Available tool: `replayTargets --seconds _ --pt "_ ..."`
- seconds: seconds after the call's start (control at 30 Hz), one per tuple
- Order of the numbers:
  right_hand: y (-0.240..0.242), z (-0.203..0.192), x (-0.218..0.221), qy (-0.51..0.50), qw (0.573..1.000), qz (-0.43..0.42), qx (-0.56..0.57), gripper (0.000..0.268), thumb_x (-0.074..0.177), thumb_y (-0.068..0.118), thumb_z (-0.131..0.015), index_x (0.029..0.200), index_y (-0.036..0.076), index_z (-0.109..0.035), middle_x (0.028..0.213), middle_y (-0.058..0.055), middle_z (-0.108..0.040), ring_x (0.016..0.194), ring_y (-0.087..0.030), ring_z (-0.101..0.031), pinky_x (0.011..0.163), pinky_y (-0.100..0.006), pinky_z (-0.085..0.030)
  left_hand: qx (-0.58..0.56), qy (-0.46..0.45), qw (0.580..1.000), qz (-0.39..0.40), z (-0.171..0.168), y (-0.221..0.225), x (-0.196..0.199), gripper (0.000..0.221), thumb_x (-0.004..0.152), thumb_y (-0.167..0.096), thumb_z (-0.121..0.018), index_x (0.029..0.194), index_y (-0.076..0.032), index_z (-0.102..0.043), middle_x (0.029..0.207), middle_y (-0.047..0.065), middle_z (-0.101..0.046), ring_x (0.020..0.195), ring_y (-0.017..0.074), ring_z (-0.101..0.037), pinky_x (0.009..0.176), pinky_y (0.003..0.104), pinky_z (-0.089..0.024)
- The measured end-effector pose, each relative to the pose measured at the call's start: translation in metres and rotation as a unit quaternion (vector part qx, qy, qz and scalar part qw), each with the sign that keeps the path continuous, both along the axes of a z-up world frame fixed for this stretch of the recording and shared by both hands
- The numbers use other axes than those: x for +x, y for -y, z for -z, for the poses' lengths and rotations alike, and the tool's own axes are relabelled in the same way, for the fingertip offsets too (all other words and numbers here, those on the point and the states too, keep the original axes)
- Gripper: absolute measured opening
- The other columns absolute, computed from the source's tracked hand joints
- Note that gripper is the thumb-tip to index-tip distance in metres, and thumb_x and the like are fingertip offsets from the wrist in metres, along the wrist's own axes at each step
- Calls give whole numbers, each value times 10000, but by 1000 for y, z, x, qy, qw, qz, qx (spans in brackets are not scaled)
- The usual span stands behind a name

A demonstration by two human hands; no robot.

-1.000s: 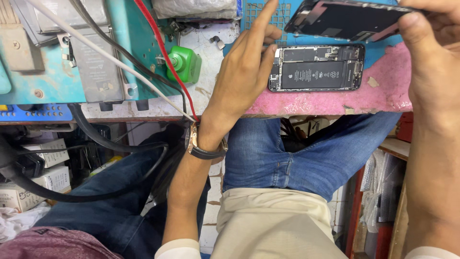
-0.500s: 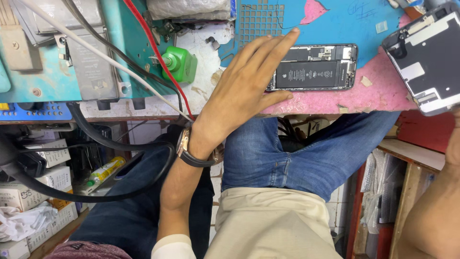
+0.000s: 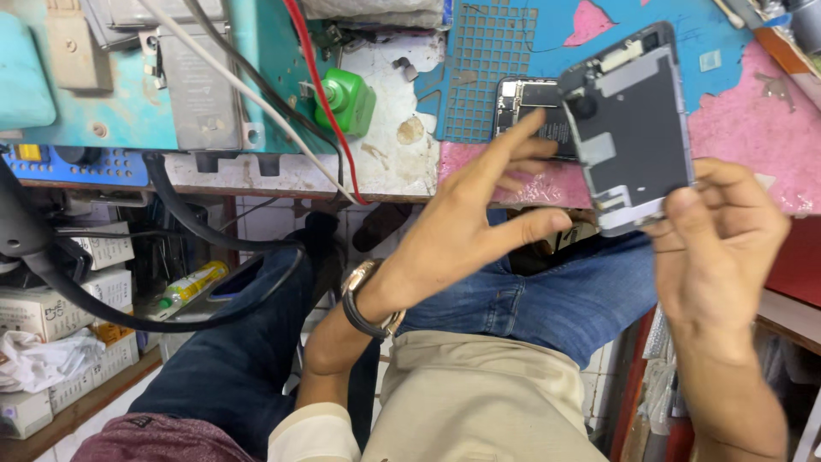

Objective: The person disassembles a smartphone by removing the back cover and detaching internal components. They use a screwdriver to remove screws from a metal bracket and then separate the bracket from the phone's frame.

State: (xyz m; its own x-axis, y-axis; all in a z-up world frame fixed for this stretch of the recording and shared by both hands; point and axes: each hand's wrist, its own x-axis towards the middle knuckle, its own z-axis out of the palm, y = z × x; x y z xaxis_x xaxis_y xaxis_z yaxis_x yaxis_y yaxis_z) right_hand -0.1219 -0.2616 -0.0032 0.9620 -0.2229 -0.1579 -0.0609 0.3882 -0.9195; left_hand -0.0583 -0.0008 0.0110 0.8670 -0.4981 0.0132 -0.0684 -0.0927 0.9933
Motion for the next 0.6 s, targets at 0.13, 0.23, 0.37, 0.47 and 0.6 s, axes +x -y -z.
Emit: replayTargets --seconds 0.13,0.23,0.37,0.47,0.6 --pt "-68 -2 6 -5 994 -59 91 235 1090 12 -611 1318 -13 -562 1196 -116 -666 1061 -171 -694 985 -362 -611 -125 -90 984 -92 2 -3 -35 976 959 -189 -787 1678 -33 -145 1469 167 -578 1285 215 -632 1069 346 -553" --pt "-109 2 6 -29 985 -76 151 257 1081 9 -613 1325 -14 -537 1249 -118 -645 1110 -171 -669 955 -334 -581 -148 -101 967 -181 9 -14 -53 916 954 -61 -772 1663 6 -196 1413 178 -594 1258 208 -629 1033 332 -550" --pt "-145 10 5 -29 982 -96 162 288 1055 9 -623 1320 -31 -517 1273 -124 -630 1144 -173 -651 1004 -336 -564 -164 -99 943 -272 28 -30 -62 782 995 58 -706 1647 59 -274 1352 202 -630 1211 213 -652 1033 333 -570" --pt "-157 13 6 -19 987 -89 133 344 1034 -9 -636 1349 -54 -503 1305 -133 -620 1193 -176 -640 1047 -327 -547 -181 -91 933 -299 39 -36 -61 759 989 67 -691 1622 59 -272 1348 210 -632 1202 209 -655 1035 319 -565" --pt "-158 16 8 -12 992 -114 58 444 1007 -50 -633 1422 -90 -480 1334 -160 -627 1247 -189 -640 1093 -323 -530 -197 -77 917 -338 47 -40 -60 677 1013 25 -676 1578 59 -305 1341 231 -644 1216 219 -677 1052 317 -580"
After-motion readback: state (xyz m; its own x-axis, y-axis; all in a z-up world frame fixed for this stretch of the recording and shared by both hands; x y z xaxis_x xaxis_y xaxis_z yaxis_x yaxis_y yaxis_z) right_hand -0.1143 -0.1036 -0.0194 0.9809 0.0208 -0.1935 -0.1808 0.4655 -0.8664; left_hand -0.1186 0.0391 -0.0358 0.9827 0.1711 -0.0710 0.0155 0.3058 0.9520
